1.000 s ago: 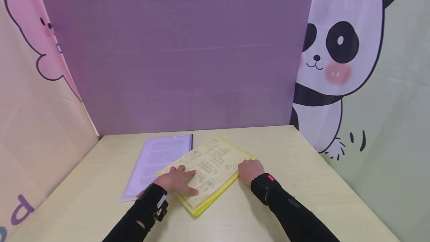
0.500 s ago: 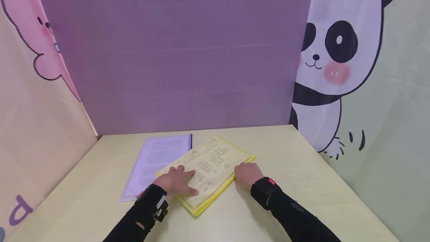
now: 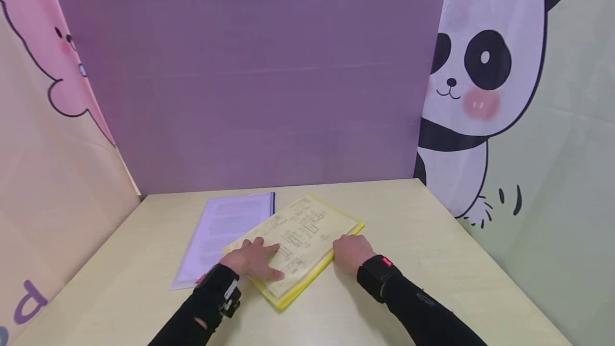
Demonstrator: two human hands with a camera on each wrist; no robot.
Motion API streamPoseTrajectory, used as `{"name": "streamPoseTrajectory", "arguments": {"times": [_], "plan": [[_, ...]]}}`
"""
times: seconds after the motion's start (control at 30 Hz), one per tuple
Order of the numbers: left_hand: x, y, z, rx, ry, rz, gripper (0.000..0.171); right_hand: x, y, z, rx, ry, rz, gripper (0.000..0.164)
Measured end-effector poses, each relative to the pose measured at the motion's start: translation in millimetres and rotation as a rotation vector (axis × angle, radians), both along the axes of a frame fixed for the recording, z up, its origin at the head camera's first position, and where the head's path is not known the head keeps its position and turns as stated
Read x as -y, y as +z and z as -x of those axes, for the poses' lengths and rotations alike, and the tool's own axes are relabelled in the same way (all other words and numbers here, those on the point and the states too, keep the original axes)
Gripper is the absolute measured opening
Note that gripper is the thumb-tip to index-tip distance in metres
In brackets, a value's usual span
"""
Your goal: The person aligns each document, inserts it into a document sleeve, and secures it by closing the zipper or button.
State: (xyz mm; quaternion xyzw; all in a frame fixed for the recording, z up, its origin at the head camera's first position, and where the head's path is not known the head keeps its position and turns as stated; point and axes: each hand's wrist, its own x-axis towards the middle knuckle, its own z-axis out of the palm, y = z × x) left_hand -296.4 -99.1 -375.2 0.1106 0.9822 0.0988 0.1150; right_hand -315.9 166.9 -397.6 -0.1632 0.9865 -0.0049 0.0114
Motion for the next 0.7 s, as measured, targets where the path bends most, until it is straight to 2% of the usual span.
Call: {"name": "streamPoseTrajectory", "arguments": {"times": [0.13, 0.47, 0.7], "plan": [[-2, -0.6, -1.2, -0.001, -0.001, 0.013, 0.084, 1, 0.1, 3.0, -0.003, -0.001, -0.018, 0.019], [-6, 1.6, -5.2, -0.006, 0.044, 0.022, 0.084, 4, -2.1, 13.8, -0.043, 0.004, -0.074, 0.024], [-7, 1.9, -5.2, -0.014, 0.045, 0.039, 0.085, 1, -5.4, 16.2, -0.039, -0.003, -0.056, 0.023]]}}
